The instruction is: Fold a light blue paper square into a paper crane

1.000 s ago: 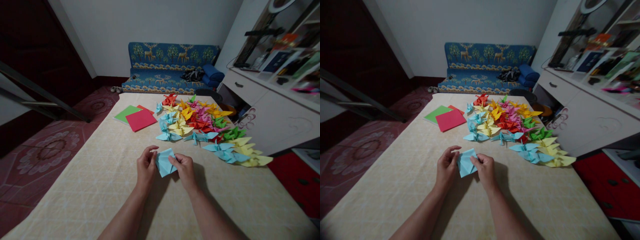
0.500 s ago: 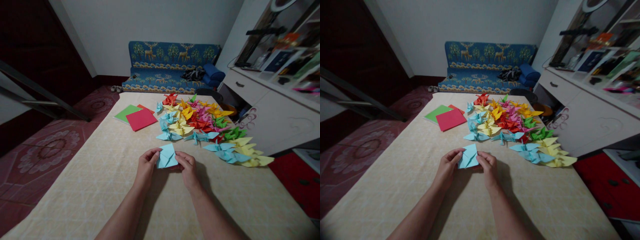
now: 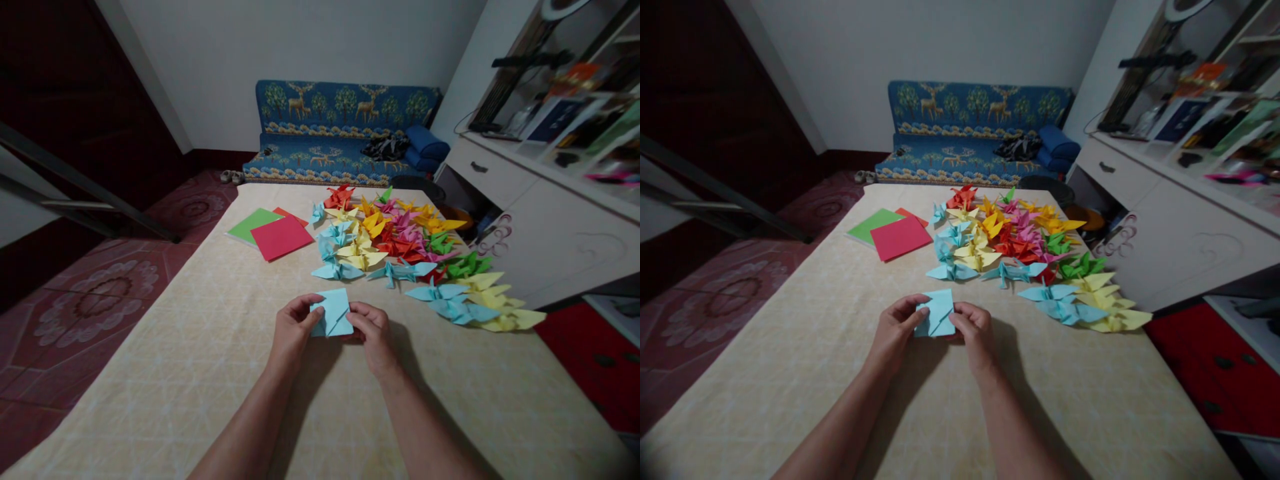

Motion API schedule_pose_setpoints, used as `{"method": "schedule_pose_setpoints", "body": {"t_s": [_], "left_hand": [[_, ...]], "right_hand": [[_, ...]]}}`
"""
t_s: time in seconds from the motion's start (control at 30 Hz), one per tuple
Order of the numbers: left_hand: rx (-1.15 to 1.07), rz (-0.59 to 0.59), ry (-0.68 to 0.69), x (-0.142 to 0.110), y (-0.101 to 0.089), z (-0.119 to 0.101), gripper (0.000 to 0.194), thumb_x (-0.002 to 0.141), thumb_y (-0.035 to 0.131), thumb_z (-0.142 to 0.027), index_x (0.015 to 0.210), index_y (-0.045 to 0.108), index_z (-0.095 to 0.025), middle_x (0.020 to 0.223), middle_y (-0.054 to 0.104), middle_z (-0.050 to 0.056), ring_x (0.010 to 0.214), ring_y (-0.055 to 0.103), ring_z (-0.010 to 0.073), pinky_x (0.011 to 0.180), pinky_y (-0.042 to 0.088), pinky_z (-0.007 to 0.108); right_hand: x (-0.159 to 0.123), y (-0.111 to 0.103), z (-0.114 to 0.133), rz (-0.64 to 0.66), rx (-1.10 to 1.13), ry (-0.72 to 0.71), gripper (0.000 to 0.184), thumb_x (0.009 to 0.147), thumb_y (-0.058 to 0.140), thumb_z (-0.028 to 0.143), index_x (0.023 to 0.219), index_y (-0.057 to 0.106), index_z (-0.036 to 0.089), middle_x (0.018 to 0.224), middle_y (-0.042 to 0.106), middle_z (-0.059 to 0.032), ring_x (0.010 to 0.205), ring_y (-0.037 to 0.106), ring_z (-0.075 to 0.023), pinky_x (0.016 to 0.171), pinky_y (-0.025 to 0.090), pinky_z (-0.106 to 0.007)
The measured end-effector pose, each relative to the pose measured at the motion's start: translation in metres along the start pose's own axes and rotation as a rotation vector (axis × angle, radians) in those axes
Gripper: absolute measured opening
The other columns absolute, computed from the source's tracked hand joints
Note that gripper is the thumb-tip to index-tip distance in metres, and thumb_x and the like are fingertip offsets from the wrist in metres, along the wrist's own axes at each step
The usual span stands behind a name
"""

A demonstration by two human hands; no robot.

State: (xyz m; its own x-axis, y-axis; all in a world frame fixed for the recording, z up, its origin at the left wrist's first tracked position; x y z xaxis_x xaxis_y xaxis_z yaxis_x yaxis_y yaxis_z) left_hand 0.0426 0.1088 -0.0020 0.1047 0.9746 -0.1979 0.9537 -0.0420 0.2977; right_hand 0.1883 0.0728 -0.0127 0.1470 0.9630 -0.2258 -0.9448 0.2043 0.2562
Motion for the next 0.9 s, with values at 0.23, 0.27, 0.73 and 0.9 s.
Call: {"method": "schedule_pose_setpoints", "body": {"t_s": [0.23,0.27,0.73,0.9], "left_hand": [[0.011,0.049,-0.069,-0.0014,0.0005,0.001,0.029,0.064,0.077,-0.028,0.087,0.068,-0.013,0.073,0.066,0.003,0.062,0.057,0.0116,0.057,0.044,0.022],[0.016,0.054,-0.071,-0.0016,0.0008,0.0008,0.029,0.064,0.077,-0.028,0.087,0.069,-0.013,0.073,0.066,0.003,0.062,0.056,0.0115,0.057,0.043,0.022],[0.063,0.071,-0.035,-0.0042,0.0027,-0.002,0.024,0.066,0.073,-0.025,0.087,0.071,-0.014,0.07,0.066,0.002,0.059,0.052,0.01,0.056,0.039,0.02],[0.073,0.096,0.009,-0.0055,0.007,-0.0022,0.027,0.062,0.076,-0.025,0.085,0.071,-0.014,0.075,0.068,0.004,0.064,0.056,0.0133,0.061,0.043,0.022]], "right_hand": [[-0.0008,0.0027,0.0037,-0.018,0.032,-0.013,0.024,0.072,0.067,0.04,0.075,0.065,0.016,0.063,0.058,0.0005,0.053,0.053,-0.0116,0.044,0.048,-0.02],[-0.0006,0.0026,0.0035,-0.02,0.036,-0.015,0.024,0.072,0.067,0.04,0.073,0.065,0.016,0.062,0.057,0.0008,0.053,0.052,-0.0115,0.044,0.047,-0.02],[-0.0018,0.0072,0.0063,0.041,-0.14,-0.11,0.015,0.071,0.064,0.028,0.081,0.068,0.018,0.07,0.063,-0.0005,0.064,0.056,-0.0162,0.057,0.046,-0.024],[0.0011,0.0079,-0.0008,-0.049,-0.329,-0.274,0.023,0.078,0.06,0.036,0.076,0.067,0.015,0.065,0.058,-0.0006,0.06,0.049,-0.0145,0.054,0.038,-0.022]]}}
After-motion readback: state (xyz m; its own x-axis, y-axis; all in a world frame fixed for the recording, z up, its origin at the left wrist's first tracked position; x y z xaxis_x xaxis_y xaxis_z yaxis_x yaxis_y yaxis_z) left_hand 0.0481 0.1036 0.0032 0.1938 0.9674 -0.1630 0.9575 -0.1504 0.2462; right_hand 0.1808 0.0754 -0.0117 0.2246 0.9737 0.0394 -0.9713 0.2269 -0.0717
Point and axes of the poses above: each hand's wrist, its own x-axis towards the middle knuckle, its own y-axis out of the palm, z = x × y, the point moved 1 cm from there along x, towards the middle knuckle
